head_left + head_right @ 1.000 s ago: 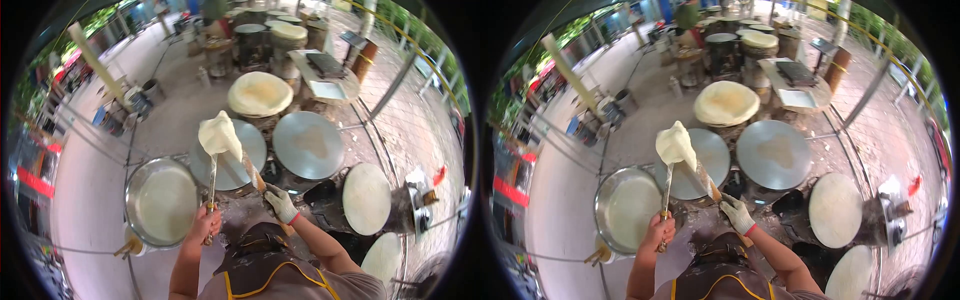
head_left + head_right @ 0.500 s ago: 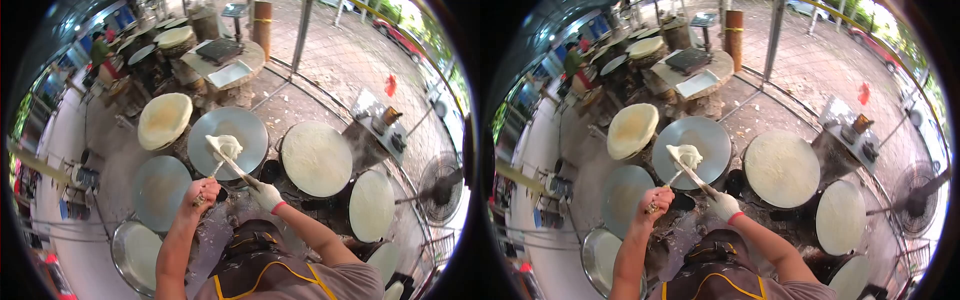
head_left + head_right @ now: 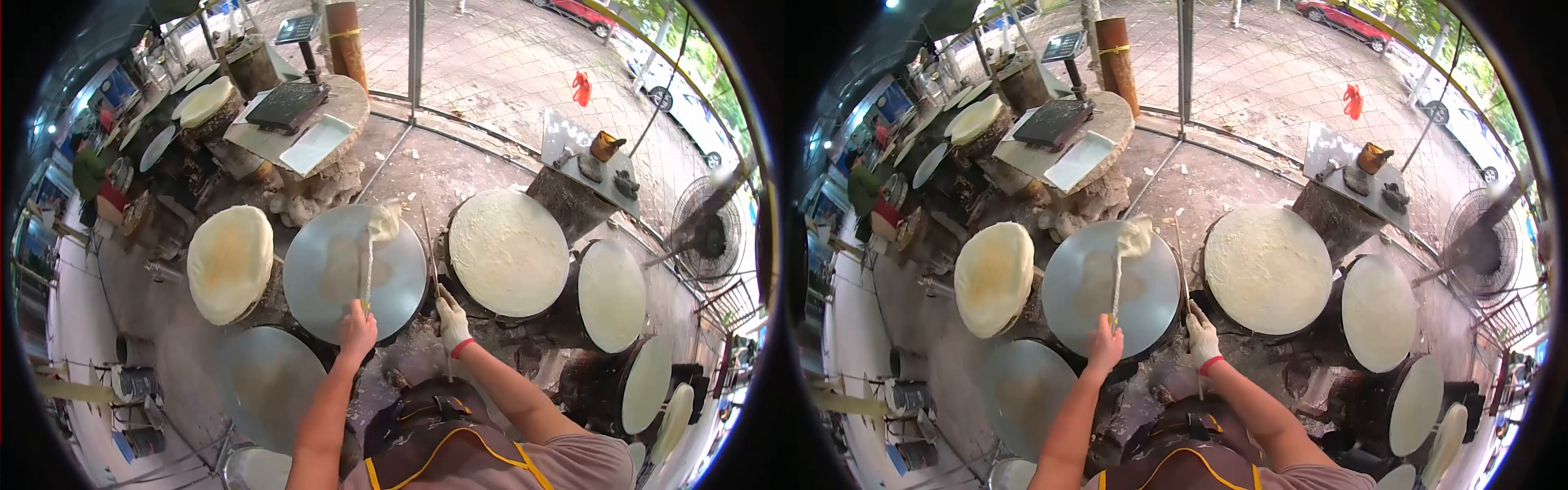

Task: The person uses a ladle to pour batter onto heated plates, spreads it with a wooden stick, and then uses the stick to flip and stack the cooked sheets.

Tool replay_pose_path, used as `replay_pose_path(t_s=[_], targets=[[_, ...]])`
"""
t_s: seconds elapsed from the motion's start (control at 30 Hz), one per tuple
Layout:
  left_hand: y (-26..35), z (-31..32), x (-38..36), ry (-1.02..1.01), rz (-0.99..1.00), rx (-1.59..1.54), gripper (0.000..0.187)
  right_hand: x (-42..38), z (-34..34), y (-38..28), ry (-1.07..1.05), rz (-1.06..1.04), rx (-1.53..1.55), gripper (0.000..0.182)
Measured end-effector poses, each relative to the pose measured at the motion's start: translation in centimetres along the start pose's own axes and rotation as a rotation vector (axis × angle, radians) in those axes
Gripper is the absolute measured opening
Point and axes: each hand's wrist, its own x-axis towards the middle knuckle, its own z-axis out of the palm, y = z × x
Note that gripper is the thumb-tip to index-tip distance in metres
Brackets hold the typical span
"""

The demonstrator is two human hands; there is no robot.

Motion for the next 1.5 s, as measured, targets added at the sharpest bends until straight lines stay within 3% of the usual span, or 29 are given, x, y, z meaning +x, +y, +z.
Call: replay_pose_path(t_s=[0.07,0.13,0.17,0.27,0.3,0.33,0.4,0.43,0.57,0.6,0.67,0.7,0.73,0.8,0.83,0.93,1.0,1.07,1.13,1.17,1.2,1.27,1.3,1.33,1.4,1.47,1.5], targets=[[-0.9,0.7,1.3,-0.098,-0.085,0.04,0.025,2.6,-0.5,4.8,0.084,-0.228,-0.187,0.04],[-2.7,1.7,2.5,-0.121,-0.11,0.11,0.024,2.2,0.4,5.5,0.222,-0.337,-0.516,0.04],[-3.3,1.7,3.2,-0.127,-0.111,0.136,0.023,0.8,0.3,4.8,0.22,-0.16,-0.705,0.04],[-5.1,0.6,5.3,-0.125,-0.108,0.21,0.02,-0.1,-0.1,4.7,0.249,-0.305,-0.873,0.039],[-5.7,0.1,6.1,-0.12,-0.098,0.231,0.019,-0.2,1.3,3.6,0.242,-0.164,-0.868,0.04],[-6.4,-0.3,6.8,-0.117,-0.085,0.251,0.018,0.5,2.9,3.7,0.195,-0.28,-0.778,0.041],[-7.5,-0.8,7.9,-0.106,-0.087,0.299,0.016,2.6,6.3,2.6,0.109,-0.187,-0.684,0.042],[-7.8,-1.3,8.3,-0.108,-0.102,0.307,0.016,1.9,7.9,-0.3,-0.011,0.12,-0.36,0.041],[-10.4,-3.0,8.9,-0.067,-0.111,0.331,0.018,0.6,5.7,1.1,0.2,-0.194,-0.352,0.039],[-10.8,-3.2,9.0,-0.064,-0.115,0.34,0.018,2.1,4.4,5.6,0.282,-0.118,-0.28,0.04],[-11.7,-3.7,8.8,-0.067,-0.119,0.372,0.019,0.2,8.3,3.6,0.208,-0.09,-0.651,0.041],[-11.8,-3.8,8.6,-0.06,-0.114,0.369,0.022,1.1,10.0,3.4,0.127,-0.218,-0.639,0.041],[-11.9,-3.9,8.5,-0.052,-0.109,0.364,0.024,2.6,11.0,2.7,0.02,-0.031,-0.526,0.039],[-12.2,-4.6,8.2,-0.034,-0.115,0.371,0.03,1.9,11.1,0.1,-0.015,0.122,-0.179,0.038],[-12.1,-5.3,7.8,-0.022,-0.131,0.378,0.034,0.4,11.4,-1.4,0.078,-0.029,-0.233,0.038],[-13.1,-6.9,6.6,0.004,-0.145,0.422,0.046,2.6,9.6,4.7,0.291,-0.121,-0.26,0.035],[-13.6,-7.8,5.5,-0.003,-0.138,0.453,0.052,4.4,11.0,6.0,0.143,-0.242,-0.653,0.034],[-13.7,-8.8,4.6,-0.005,-0.134,0.465,0.056,2.0,13.4,-0.5,-0.075,0.165,-0.296,0.035],[-14.6,-9.6,3.7,0.037,-0.129,0.486,0.057,1.2,12.4,-2.6,-0.061,0.058,-0.382,0.035],[-15.1,-10.0,3.3,0.059,-0.127,0.494,0.058,2.7,10.4,-0.5,-0.011,-0.055,-0.376,0.036],[-15.3,-10.3,3.0,0.071,-0.125,0.472,0.059,1.4,10.4,-1.0,0.073,-0.026,-0.189,0.037],[-15.7,-11.1,1.7,0.086,-0.128,0.443,0.061,4.3,10.5,4.4,0.177,-0.187,-0.443,0.035],[-15.6,-11.3,1.2,0.075,-0.133,0.444,0.06,4.5,11.8,3.6,0.12,-0.251,-0.734,0.033],[-15.5,-11.4,0.5,0.059,-0.14,0.446,0.06,4.6,13.1,2.6,-0.096,-0.181,-0.538,0.033],[-15.7,-11.8,-0.5,0.071,-0.118,0.41,0.059,2.2,13.6,-2.6,-0.239,0.147,-0.421,0.033],[-17.4,-12.1,-2.5,0.126,-0.084,0.327,0.056,2.8,10.9,-3.1,-0.246,0.115,-0.515,0.031],[-18.6,-12.2,-3.4,0.16,-0.074,0.289,0.054,2.8,10.0,-3.2,-0.134,0.088,-0.55,0.031]])
